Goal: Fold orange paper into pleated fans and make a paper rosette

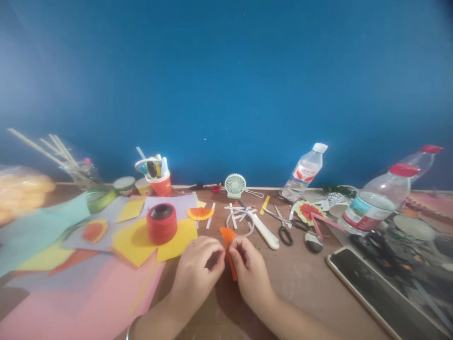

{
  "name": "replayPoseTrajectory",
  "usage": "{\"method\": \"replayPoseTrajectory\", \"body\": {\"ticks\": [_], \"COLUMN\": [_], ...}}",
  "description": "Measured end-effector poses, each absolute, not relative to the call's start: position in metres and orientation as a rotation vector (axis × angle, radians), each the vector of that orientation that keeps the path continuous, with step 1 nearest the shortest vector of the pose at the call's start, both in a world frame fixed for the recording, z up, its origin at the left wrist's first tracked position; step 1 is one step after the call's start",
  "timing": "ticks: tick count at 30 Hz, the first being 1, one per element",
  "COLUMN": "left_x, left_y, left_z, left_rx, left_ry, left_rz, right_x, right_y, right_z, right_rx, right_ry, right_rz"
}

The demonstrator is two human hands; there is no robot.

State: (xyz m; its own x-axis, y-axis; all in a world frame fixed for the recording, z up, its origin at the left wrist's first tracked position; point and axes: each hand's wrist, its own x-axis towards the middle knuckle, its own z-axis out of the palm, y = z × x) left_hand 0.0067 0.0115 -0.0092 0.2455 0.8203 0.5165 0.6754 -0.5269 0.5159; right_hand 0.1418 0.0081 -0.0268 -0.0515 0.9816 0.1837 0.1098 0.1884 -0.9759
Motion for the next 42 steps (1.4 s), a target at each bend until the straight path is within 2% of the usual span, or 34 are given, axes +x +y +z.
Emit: {"method": "replayPoseTrajectory", "body": {"ticks": [10, 17, 22, 31, 42], "left_x": [0.009, 0.006, 0.006, 0.004, 0.005], "left_y": [0.01, 0.011, 0.013, 0.013, 0.015], "left_z": [-0.002, -0.004, -0.003, -0.012, -0.01], "left_rx": [2.436, 2.416, 2.453, 2.195, 2.195], "left_ry": [1.502, 1.417, 1.424, 1.406, 1.404], "left_rz": [0.976, 1.048, 0.913, 0.896, 0.888], "right_x": [0.144, 0.145, 0.146, 0.146, 0.146], "right_y": [0.006, 0.008, 0.007, 0.008, 0.01], "right_z": [-0.026, -0.026, -0.028, -0.031, -0.03], "right_rx": [-1.181, -1.171, -1.15, -1.158, -1.197], "right_ry": [-1.573, -1.55, -1.578, -1.509, -1.522], "right_rz": [0.94, 0.924, 0.905, 0.923, 0.901]}}
